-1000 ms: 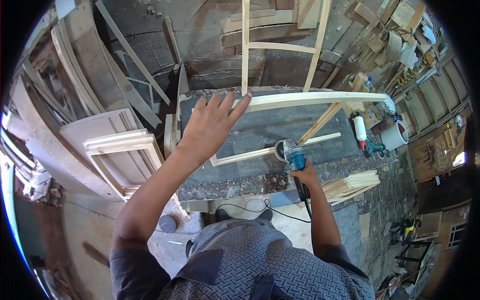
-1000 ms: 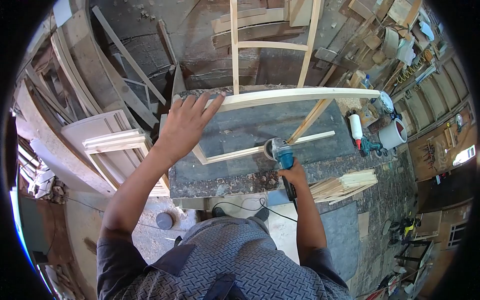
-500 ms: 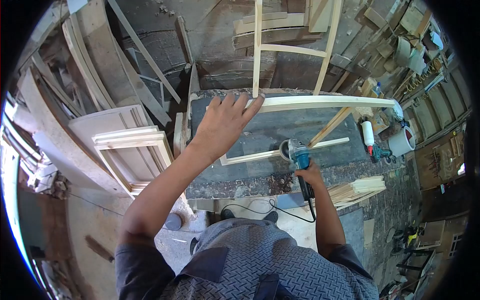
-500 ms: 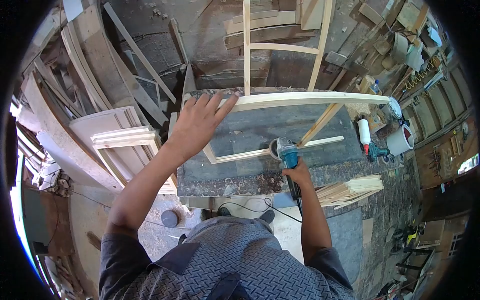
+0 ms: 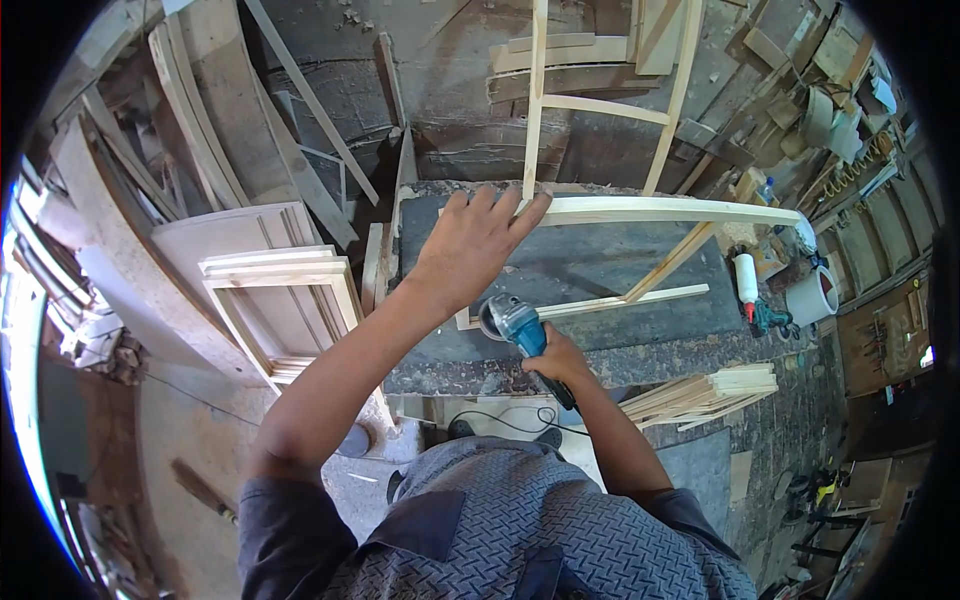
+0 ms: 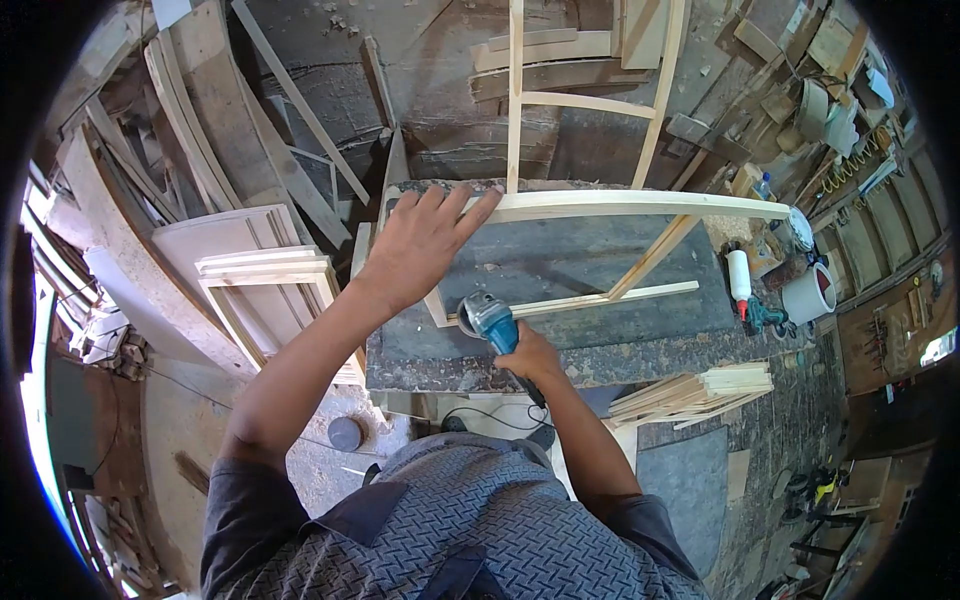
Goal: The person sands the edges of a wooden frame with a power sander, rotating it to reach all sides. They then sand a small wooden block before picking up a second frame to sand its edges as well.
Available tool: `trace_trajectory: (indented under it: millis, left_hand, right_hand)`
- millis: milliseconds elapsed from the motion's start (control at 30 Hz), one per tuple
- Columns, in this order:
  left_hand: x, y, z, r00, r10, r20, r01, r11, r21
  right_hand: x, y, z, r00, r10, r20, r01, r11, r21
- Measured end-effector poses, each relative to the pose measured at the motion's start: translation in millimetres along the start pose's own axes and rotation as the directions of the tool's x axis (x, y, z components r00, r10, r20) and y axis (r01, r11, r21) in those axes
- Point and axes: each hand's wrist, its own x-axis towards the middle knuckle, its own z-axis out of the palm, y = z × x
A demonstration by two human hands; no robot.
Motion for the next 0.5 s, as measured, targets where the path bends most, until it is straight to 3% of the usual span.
trace_trajectory:
  millis: [267,367,433,500]
  left_hand:
    - [0,-1,2,1.000,-0.004,-0.018,0.004,1.000,-0.013]
    - [0,-1,1,1.000,-0.007,-0.013,0.007,1.000,-0.016]
    - [0,-1,1,1.000,-0.008,-0.010,0.008,1.000,-0.024]
    - [1,-1,5,0.999,-0.008,-0.040,0.007,1.000,-0.007]
  right_hand:
    - [4,13,-12,1.000,-0.006,0.020,0.006,0.999,-0.032]
    - [-2,40,-27,1.000,0.024,-0.009,-0.023,0.998,0.062]
    - [-1,68,-30,0.986,0.076,-0.147,-0.057,0.990,0.128]
    - [-8,84,-45,0.979,0.110,-0.172,-0.085,0.985,0.149]
